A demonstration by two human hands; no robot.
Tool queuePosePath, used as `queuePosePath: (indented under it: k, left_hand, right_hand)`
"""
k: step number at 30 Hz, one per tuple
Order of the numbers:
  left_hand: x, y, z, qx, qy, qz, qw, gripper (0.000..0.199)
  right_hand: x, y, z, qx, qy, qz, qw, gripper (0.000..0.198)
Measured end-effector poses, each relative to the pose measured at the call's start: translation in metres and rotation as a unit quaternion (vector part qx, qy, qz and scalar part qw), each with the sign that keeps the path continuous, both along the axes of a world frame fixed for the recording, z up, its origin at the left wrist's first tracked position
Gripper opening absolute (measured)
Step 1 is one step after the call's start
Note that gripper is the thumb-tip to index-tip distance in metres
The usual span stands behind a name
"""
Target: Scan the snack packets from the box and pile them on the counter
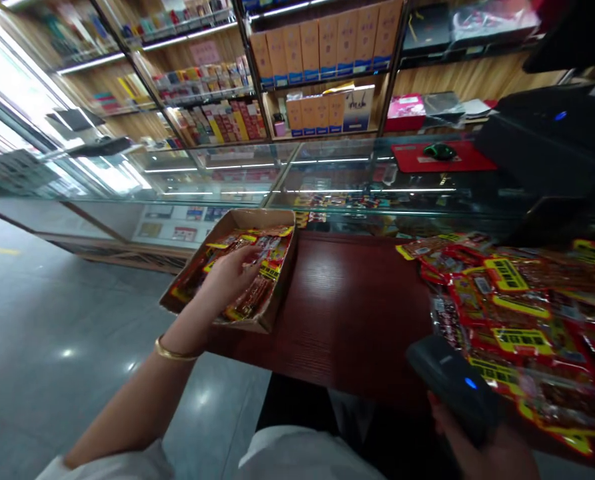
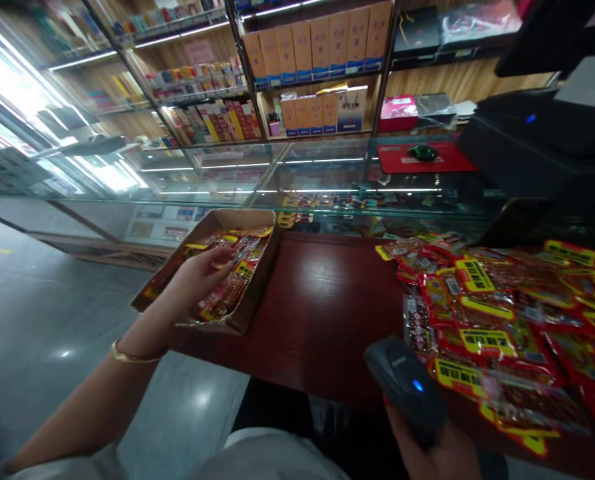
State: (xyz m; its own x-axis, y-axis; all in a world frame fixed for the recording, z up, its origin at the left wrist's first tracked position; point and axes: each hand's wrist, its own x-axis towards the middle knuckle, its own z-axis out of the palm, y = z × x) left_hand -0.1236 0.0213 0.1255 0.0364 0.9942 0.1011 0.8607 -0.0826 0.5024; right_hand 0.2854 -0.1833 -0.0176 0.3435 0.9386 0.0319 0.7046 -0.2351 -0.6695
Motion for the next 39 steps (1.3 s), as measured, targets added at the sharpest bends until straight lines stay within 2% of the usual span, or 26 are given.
queuePosePath:
  k: [2, 5, 10, 13, 15, 18, 20, 22, 24, 26, 29, 31, 33, 35, 39]
  left_hand:
    - [-0.028, -0.004, -0.012, -0.069, 0.138, 0.026, 0.988, 0.034]
    - [-0.037, -0.015, -0.029, -0.138, 0.223, 0.003, 0.965, 0.036]
    - [-0.027, -0.019, -0.038, -0.139, 0.204, -0.003, 0.969, 0.059]
    - [-0.031, -0.016, -0.033, -0.139, 0.145, 0.026, 0.979, 0.043]
    - [-0.036, -0.015, -0.024, -0.101, 0.085, 0.043, 0.99, 0.033]
    - [-0.031, -0.014, -0.005, 0.042, -0.001, 0.088, 0.995, 0.029]
    - [-0.011, -0.011, 0.007, 0.128, -0.088, 0.103, 0.983, 0.031]
    - [0.027, -0.004, 0.01, 0.156, -0.188, 0.066, 0.968, 0.035]
    - [0.074, 0.008, 0.001, 0.13, -0.247, -0.023, 0.96, 0.04]
    - [0.12, 0.022, -0.02, 0.062, -0.257, -0.118, 0.957, 0.045]
    - [0.166, 0.04, -0.059, -0.045, -0.261, -0.184, 0.947, 0.057]
    - [0.177, 0.046, -0.081, -0.086, -0.265, -0.193, 0.941, 0.053]
    - [0.176, 0.048, -0.096, -0.104, -0.268, -0.199, 0.937, 0.042]
    - [0.17, 0.05, -0.103, -0.117, -0.27, -0.202, 0.934, 0.039]
    - [0.159, 0.055, -0.105, -0.15, -0.286, -0.196, 0.926, 0.051]
  right_hand:
    - [-0.002, 0.006, 0.003, -0.013, 0.01, 0.041, 0.999, 0.053]
    - [-0.006, 0.01, 0.003, -0.018, 0.003, 0.077, 0.997, 0.05]
    - [-0.014, 0.006, 0.003, 0.01, 0.023, 0.095, 0.995, 0.049]
    - [-0.014, 0.002, 0.005, 0.014, 0.033, 0.095, 0.995, 0.048]
    - [-0.013, -0.002, 0.007, 0.017, 0.036, 0.059, 0.997, 0.049]
    - [-0.012, -0.004, 0.006, 0.032, 0.041, -0.012, 0.999, 0.052]
    - [-0.011, -0.004, 0.005, 0.044, 0.039, -0.038, 0.998, 0.052]
    - [-0.01, -0.002, 0.004, 0.057, 0.042, -0.037, 0.997, 0.054]
    - [-0.01, 0.0, 0.006, 0.071, 0.046, -0.031, 0.996, 0.058]
    - [-0.011, 0.002, 0.008, 0.082, 0.043, -0.044, 0.995, 0.063]
    - [-0.013, 0.003, 0.012, 0.084, 0.04, -0.056, 0.994, 0.063]
    - [-0.013, 0.004, 0.013, 0.082, 0.045, -0.051, 0.994, 0.059]
    - [-0.011, 0.006, 0.013, 0.079, 0.054, -0.038, 0.995, 0.056]
    - [-0.01, 0.008, 0.012, 0.07, 0.066, -0.027, 0.995, 0.053]
    - [-0.01, 0.012, 0.006, 0.05, 0.09, -0.015, 0.995, 0.048]
